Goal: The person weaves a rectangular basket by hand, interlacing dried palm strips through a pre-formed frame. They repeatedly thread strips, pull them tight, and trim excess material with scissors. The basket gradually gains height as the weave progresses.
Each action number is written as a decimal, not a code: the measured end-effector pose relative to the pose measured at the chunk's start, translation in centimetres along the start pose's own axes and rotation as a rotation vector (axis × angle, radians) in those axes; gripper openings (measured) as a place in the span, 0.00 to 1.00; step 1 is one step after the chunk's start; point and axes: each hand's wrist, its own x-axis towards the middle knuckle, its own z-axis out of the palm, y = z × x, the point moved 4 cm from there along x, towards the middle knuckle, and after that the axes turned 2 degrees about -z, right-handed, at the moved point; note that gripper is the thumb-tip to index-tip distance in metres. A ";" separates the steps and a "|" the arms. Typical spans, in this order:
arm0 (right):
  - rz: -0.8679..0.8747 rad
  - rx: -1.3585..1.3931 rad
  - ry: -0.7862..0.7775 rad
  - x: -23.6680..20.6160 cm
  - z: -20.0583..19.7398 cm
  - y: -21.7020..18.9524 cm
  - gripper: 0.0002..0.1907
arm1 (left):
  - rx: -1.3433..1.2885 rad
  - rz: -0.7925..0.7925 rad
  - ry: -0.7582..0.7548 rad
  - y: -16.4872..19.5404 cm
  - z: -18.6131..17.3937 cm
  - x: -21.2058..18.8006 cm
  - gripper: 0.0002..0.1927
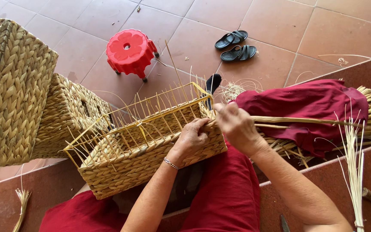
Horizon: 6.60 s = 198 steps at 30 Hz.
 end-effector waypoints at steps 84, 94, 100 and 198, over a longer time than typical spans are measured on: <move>0.808 0.805 0.129 -6.7 8.2 4.1 0.07 | 0.344 0.503 0.583 3.2 2.9 -1.3 0.15; 0.835 1.129 -0.028 -5.5 8.6 5.4 0.16 | 0.084 0.114 0.582 -0.8 3.9 2.2 0.12; 0.785 1.331 -0.086 -2.3 8.2 5.5 0.19 | 0.489 0.118 0.407 0.0 5.2 3.0 0.07; 1.037 1.896 0.066 0.8 10.8 -6.1 0.44 | -0.204 0.107 0.473 1.6 -13.8 5.6 0.06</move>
